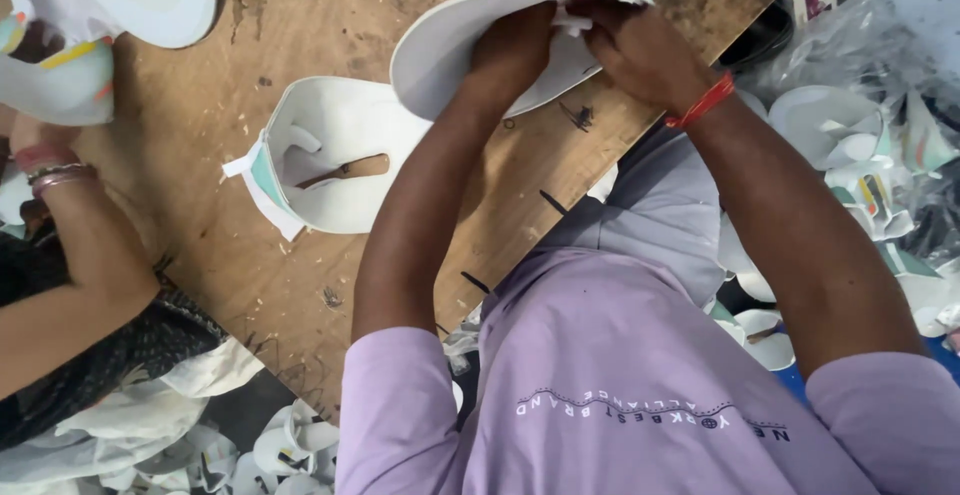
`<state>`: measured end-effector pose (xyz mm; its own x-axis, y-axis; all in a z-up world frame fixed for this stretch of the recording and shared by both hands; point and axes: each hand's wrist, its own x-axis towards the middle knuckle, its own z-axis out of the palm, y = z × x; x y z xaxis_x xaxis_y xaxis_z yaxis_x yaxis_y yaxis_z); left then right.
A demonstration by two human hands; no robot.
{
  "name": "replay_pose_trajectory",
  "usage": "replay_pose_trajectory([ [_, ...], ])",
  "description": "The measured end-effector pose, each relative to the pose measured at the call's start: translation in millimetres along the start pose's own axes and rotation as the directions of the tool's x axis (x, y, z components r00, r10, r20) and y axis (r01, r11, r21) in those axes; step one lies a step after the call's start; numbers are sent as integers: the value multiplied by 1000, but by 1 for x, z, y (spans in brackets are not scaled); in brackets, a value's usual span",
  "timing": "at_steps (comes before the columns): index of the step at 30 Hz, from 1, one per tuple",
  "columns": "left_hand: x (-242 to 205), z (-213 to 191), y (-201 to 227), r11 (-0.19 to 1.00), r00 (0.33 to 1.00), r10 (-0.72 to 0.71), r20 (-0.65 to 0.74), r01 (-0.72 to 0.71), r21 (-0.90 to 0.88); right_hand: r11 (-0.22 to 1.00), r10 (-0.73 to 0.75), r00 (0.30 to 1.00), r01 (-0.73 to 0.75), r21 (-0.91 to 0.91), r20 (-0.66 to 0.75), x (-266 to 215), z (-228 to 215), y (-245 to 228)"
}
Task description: The person assembles white slipper components by inserting a white fabric lining into the slipper shell. They repeatedly press and smooth the lining into place with both hands, handling multiple slipper units on a wooden table.
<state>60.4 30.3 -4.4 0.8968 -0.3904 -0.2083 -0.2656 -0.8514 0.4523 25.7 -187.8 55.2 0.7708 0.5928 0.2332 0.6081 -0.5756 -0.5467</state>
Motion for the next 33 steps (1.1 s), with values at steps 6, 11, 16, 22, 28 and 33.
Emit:
replay_pose_trajectory([
  [6,-38,-3,45,920,903,242,-354,-98,379,995,-60,995,52,-88,-83,-18,31,39],
  [11,-15,-3,53,933,921,184,-343,-53,357,926,244,970,-237,294,13,-10,-2,-6],
  [16,17,27,25,938,799,345,-491,-301,171,995,88,989,-82,62,-118,-22,-8,9],
  [22,27,34,38,971,691,234,-684,-201,129,994,72,989,-81,-68,-127,-18,2,31],
  [28,3,16,42,874,711,460,-533,-257,412,964,8,998,-23,-264,-57,-29,5,27],
  [33,-41,-12,51,912,835,398,-380,-319,256,875,-8,996,50,-481,89,-44,0,-8],
])
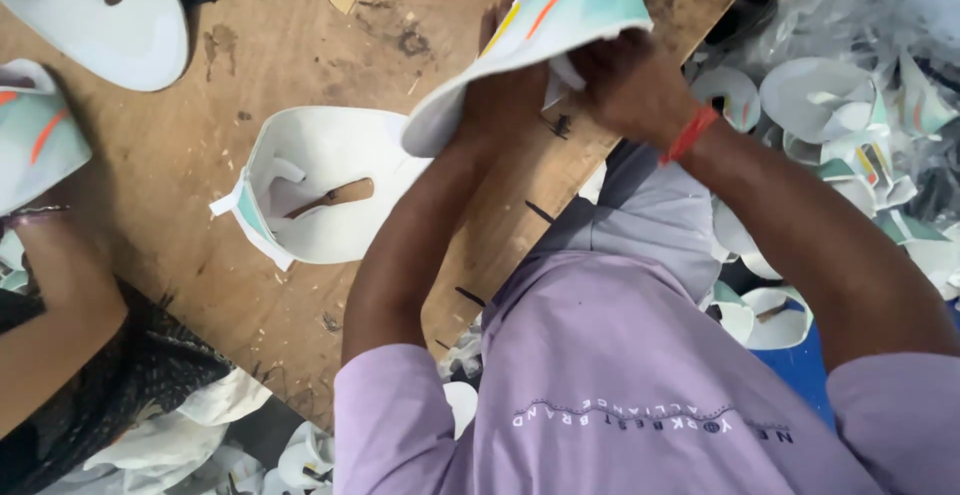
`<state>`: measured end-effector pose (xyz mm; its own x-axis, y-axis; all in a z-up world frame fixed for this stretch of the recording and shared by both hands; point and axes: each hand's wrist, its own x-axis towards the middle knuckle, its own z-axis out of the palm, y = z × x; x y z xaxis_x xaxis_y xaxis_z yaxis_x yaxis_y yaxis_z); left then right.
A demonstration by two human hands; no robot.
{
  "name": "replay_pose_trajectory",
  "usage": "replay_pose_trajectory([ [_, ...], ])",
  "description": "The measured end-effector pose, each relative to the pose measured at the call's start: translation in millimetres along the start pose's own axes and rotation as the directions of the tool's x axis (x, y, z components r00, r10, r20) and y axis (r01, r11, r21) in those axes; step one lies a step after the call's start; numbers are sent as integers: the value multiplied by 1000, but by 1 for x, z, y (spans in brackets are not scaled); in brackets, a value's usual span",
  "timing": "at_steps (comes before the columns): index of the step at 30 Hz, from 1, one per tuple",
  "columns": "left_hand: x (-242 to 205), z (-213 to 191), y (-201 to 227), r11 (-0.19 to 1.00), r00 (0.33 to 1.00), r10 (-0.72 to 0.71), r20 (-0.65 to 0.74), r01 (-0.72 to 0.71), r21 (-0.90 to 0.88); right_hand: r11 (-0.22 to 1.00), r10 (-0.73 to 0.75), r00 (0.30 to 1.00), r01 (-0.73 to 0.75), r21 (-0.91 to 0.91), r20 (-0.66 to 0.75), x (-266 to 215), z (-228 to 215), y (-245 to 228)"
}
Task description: The person assembles white slipper components by inserting a white fabric lining into the slipper shell. They repeatedly press and smooth the lining into place with both hands, handling multiple slipper units on a wooden table.
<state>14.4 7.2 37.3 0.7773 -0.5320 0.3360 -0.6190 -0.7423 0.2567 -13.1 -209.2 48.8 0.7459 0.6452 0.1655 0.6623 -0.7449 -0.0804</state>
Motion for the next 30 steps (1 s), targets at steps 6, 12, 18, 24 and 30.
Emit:
replay_pose_trajectory([
  [6,-26,32,-20,997,991,-75,112,71,35,994,-9,1000,10,105,-12,1,-10,-18],
  [12,-26,32,-10,979,958,-181,222,156,128,997,-61,998,61,38,-2,10,3,-14],
  [18,-36,27,25,967,963,-159,218,196,-163,984,145,978,-126,129,-148,33,40,-23],
  [24,-48,41,40,986,993,-80,89,91,-137,983,151,980,-135,124,-131,32,-5,-59],
  [30,-45,29,46,965,984,-125,124,150,-216,985,139,890,-79,154,-435,30,-95,-57],
])
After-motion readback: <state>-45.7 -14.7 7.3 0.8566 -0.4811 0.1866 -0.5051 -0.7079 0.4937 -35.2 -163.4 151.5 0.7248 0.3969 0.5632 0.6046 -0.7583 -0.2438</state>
